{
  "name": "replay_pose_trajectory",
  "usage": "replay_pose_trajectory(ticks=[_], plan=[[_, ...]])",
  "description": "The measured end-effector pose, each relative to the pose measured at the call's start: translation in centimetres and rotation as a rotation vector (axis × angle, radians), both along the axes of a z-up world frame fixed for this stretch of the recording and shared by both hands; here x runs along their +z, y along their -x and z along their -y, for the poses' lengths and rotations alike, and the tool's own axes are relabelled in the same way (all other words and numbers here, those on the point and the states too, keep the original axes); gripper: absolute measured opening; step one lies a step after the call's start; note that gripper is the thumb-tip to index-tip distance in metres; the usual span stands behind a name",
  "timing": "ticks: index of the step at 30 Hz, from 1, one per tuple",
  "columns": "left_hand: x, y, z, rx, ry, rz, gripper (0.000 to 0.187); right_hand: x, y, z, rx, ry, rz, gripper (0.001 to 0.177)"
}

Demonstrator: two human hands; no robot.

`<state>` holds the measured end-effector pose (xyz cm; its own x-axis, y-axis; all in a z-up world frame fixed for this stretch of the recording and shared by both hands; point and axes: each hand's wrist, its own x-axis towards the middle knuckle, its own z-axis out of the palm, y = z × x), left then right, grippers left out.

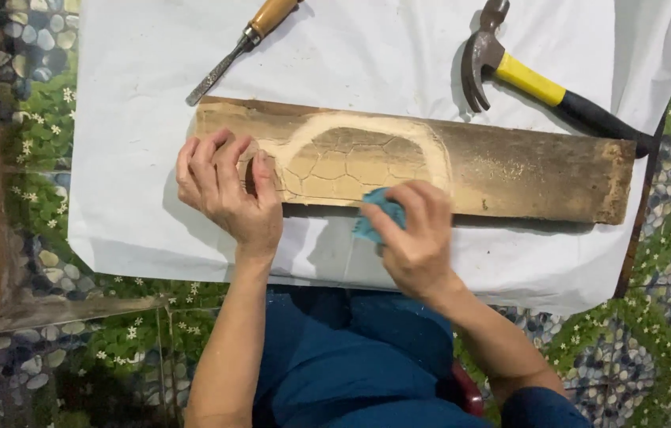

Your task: Sanding a wooden turtle carving with sandpaper to smooth the surface.

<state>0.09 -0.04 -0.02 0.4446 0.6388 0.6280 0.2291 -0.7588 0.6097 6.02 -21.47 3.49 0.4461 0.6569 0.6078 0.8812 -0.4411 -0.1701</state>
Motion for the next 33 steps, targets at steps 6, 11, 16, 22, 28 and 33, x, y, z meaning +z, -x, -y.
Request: replay_pose_trajectory(ticks=[6, 11, 16, 22, 28, 33], plan=[[0.3, 0.1, -0.1, -0.006, 0.014, 0.019, 0.019, -1.3, 0.3, -0.8, -0.001, 0.009, 0.009, 0.032], [0.0, 0.1, -0.2, -0.002, -0.028, 0.008, 0.021, -0.6, 1.1, -2.3, 0.033, -0.041, -0.010, 0.025], [0.3, 0.1, -0.1, -0.007, -0.014, 0.020, 0.019, -0.7, 1.1, -2.8, 0.029, -0.014, 0.006, 0.026], [0.2, 0.1, 0.0, -0.013, -0.030, -0.012, 0.017, -0.4, 1.5, -3.4, 0.042, -0.023, -0.026, 0.024], [0.0, 0.1, -0.1, -0.005, 0.005, -0.017, 0.017, 0.4, 1.0, -0.8, -0.001, -0.001, -0.105, 0.026], [-0.6, 0.1, 0.0, 0.012, 0.029, 0.008, 0.016, 0.1, 1.1, -1.6, 0.059, -0.037, -0.118, 0.029]])
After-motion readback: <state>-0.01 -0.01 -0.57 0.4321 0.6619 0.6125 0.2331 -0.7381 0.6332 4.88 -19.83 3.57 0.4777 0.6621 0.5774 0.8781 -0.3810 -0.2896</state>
